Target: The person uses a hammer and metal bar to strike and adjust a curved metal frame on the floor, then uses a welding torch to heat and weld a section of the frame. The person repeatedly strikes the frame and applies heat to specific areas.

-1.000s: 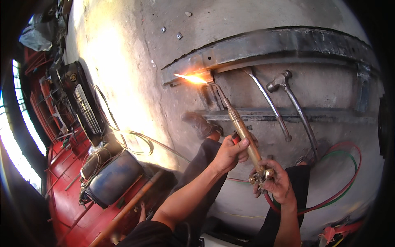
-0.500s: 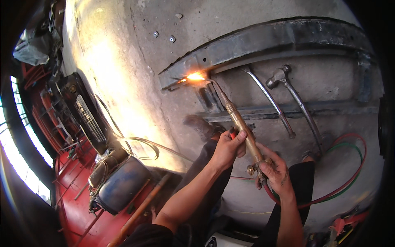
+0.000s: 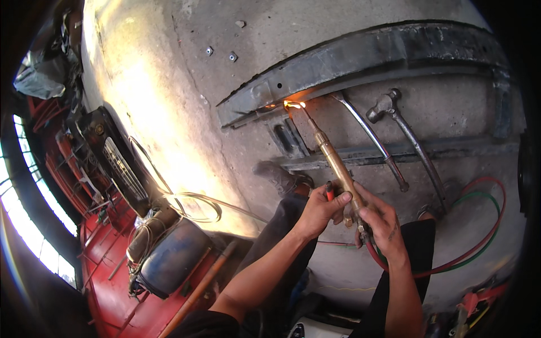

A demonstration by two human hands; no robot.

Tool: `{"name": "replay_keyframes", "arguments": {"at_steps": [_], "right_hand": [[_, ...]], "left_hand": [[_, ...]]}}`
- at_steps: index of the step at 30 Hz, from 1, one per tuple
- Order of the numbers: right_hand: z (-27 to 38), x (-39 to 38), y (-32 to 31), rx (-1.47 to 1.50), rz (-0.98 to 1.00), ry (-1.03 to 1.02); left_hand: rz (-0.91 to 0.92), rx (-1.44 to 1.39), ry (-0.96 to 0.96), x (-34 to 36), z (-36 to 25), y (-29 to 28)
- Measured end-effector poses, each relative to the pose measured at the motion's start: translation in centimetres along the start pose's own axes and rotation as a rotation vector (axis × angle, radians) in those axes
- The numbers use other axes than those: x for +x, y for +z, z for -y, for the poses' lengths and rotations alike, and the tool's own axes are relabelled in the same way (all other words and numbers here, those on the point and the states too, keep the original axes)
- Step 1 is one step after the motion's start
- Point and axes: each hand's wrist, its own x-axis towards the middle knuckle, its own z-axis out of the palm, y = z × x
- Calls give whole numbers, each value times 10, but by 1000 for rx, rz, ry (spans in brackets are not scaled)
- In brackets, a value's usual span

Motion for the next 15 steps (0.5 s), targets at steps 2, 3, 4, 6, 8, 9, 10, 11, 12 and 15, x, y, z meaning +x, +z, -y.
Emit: {"name": "replay_keyframes", "arguments": {"at_steps": [2,3,4,6,8,9,10,11,12,15], "right_hand": [[-1,3,1,-3,-6,5],[-2,5,2,4,-5,5],[-3,6,2,12,-5,4],[-2,6,4,32,-11,14],[0,6,5,46,-10,26],[1,5,4,53,-10,33],[2,5,3,59,-12,41],[1,4,2,61,-7,43],[1,4,1,63,-2,46],[1,3,2,51,-15,39]], "left_hand": [[-9,-2,-1,1,-1,-1],[-14,-2,-4,1,-3,0],[-19,-1,-8,1,-4,0],[-14,31,-17,1,-7,0],[-12,56,-20,1,-8,-2],[-10,65,-21,2,-7,-3],[-7,74,-24,2,-6,-3],[-1,84,-26,2,-6,-3],[5,94,-29,2,-6,-3],[14,97,-24,2,-5,-3]]}}
